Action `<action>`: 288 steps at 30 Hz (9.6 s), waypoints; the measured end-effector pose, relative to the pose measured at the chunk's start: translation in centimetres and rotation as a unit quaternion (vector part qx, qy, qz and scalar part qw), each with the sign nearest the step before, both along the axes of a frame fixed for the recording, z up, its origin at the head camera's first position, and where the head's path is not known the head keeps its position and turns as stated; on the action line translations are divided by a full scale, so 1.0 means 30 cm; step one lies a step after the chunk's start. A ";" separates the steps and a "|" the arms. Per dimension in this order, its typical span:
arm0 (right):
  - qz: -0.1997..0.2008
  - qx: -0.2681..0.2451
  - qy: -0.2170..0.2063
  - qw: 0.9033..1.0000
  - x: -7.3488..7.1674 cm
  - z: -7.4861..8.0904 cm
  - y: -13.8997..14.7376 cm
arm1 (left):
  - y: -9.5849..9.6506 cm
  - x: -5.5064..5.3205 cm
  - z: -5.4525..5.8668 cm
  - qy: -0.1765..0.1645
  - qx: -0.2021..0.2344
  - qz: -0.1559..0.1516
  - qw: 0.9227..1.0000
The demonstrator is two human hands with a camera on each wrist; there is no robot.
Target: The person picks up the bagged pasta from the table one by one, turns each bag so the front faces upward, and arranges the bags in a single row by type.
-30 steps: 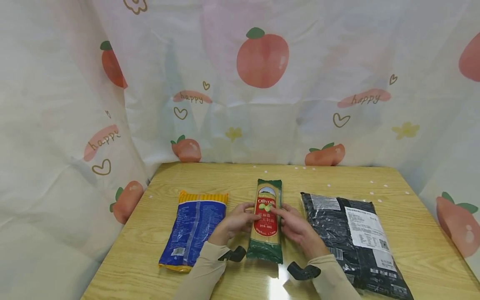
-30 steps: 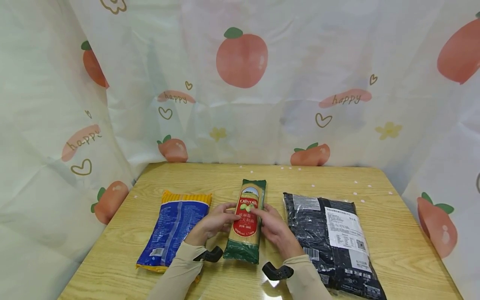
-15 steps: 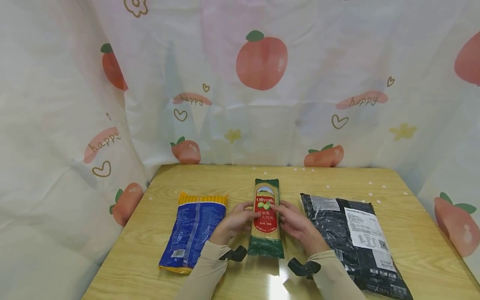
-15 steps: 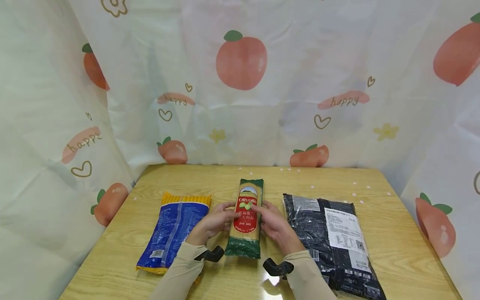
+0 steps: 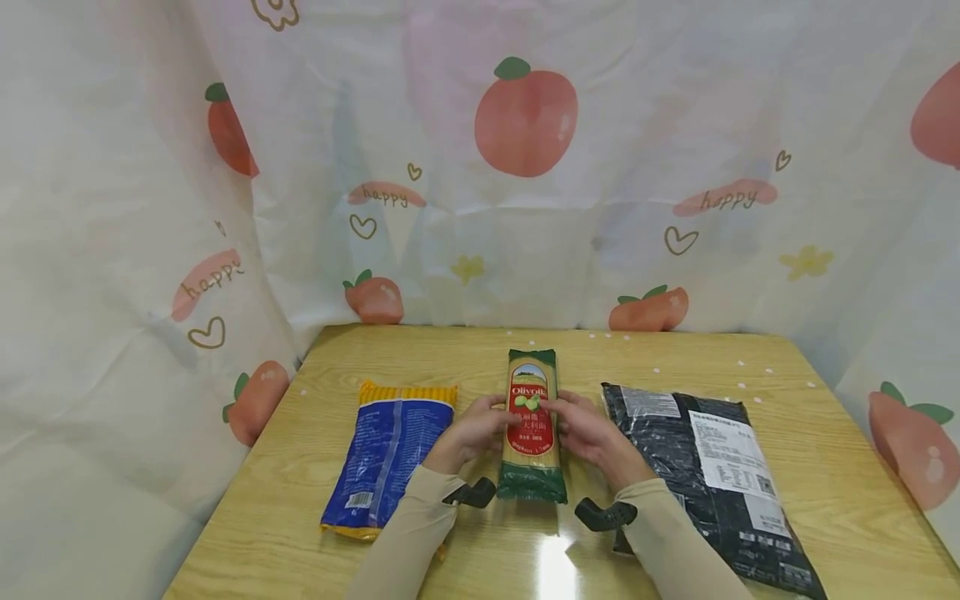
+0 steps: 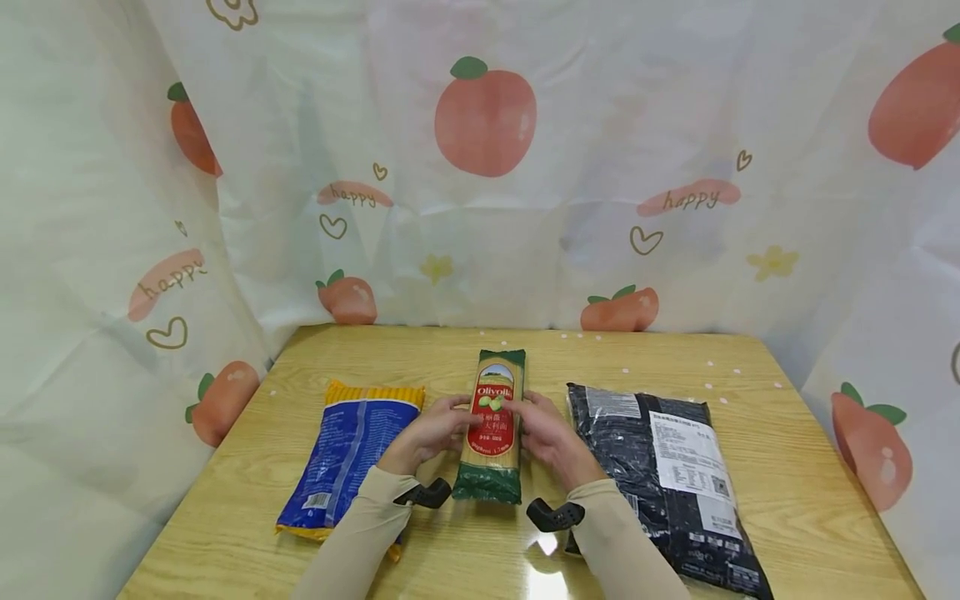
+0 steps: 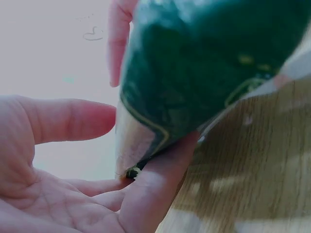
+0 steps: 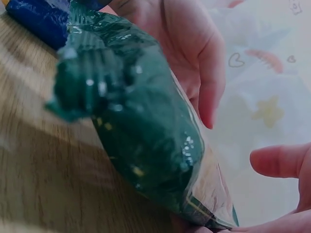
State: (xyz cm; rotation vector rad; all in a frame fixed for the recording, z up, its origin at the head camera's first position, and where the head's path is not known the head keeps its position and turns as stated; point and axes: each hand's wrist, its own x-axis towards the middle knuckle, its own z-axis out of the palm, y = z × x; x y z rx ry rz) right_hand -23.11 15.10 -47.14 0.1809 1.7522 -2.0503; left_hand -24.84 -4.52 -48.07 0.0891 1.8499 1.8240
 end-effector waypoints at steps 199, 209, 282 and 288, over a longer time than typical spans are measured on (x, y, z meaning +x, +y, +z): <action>0.123 0.013 0.041 0.991 0.225 -0.017 -0.397 | -0.768 0.308 -0.004 -0.059 -0.011 0.144 0.988; 0.115 0.031 0.043 0.992 0.207 -0.049 -0.402 | -0.791 0.299 -0.040 -0.093 0.019 0.089 0.991; 0.130 0.088 0.110 0.981 0.194 -0.072 -0.399 | -0.738 0.313 -0.009 -0.039 0.028 0.052 0.997; 0.132 0.102 0.114 0.979 0.193 -0.068 -0.404 | -0.737 0.303 0.005 -0.032 0.043 0.046 0.998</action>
